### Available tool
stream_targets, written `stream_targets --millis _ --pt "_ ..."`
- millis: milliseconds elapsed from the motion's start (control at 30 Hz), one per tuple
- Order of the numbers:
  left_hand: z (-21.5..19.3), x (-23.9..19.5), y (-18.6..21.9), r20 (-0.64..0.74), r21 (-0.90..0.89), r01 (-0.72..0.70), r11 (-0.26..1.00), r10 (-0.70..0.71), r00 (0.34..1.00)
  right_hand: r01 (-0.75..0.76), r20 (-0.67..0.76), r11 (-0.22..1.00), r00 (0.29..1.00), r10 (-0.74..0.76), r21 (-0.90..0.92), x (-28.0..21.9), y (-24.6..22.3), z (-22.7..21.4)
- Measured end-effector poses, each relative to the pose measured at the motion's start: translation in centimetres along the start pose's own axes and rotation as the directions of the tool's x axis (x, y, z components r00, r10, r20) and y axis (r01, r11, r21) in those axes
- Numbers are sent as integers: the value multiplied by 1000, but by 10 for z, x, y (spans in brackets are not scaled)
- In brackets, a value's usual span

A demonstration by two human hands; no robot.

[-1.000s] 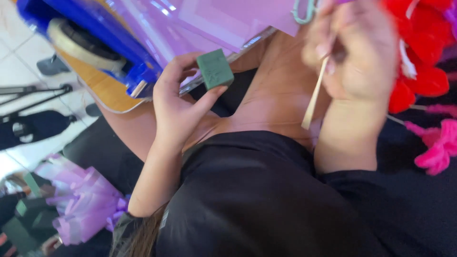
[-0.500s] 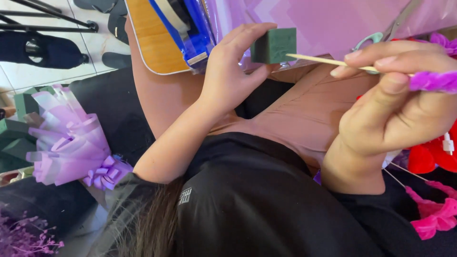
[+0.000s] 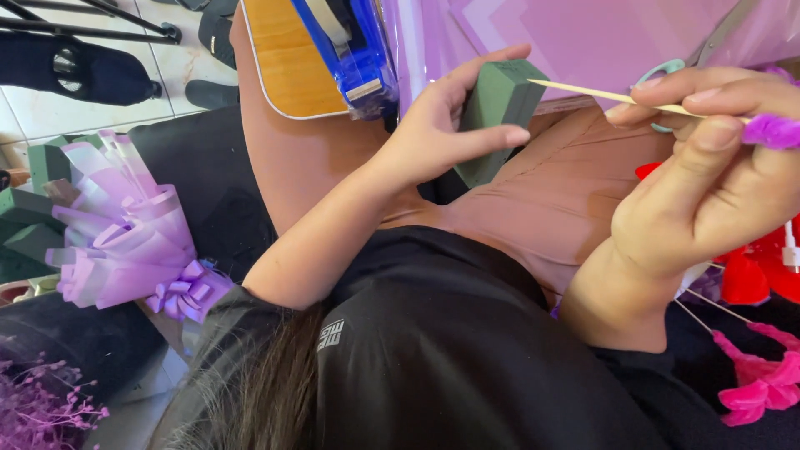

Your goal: The person inserts a purple artificial flower into a green foam block, then wraps the foam with a sheet of purple tissue paper. They fold and tuck the paper around the foam to secure it, adjusting the flower and paper as needed.

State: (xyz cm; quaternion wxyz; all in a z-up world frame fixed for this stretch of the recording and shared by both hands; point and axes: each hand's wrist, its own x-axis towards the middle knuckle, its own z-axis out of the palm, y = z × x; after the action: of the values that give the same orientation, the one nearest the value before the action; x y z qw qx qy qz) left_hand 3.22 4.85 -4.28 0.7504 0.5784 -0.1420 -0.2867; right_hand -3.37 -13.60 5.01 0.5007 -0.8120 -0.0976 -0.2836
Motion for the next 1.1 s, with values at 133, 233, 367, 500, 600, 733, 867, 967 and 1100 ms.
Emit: stream_targets --millis 133,233,367,500,600,733,867,967,1100 --pt "-2 2 -8 -32 136 -50 989 55 998 -6 6 1000 1000 6 0 -1 -1 2" --pt "-3 4 -22 11 366 -274 890 290 957 -28 1 1000 1000 28 11 -2 -1 2" --pt "7 3 -18 -41 373 -259 891 294 955 1 -44 999 999 1 43 -4 6 -1" --pt "10 10 -19 -220 548 -254 797 431 875 9 -83 999 997 -6 42 -9 6 -4" --pt "14 9 -21 -275 567 -205 798 418 866 3 -71 1000 997 -1 26 -8 1 1" --pt "14 19 -32 -288 593 -219 775 458 841 1 -15 1000 1000 -1 9 -4 -7 7" --pt "14 26 -41 -294 679 -147 719 449 844 20 -7 999 1000 -21 -46 -2 -9 15" --pt "16 32 -41 -272 715 -174 677 498 823 36 -3 999 999 -36 -38 0 -5 19" --pt "15 36 -47 -250 732 -192 654 520 817 54 49 998 997 -53 -28 2 -3 22"
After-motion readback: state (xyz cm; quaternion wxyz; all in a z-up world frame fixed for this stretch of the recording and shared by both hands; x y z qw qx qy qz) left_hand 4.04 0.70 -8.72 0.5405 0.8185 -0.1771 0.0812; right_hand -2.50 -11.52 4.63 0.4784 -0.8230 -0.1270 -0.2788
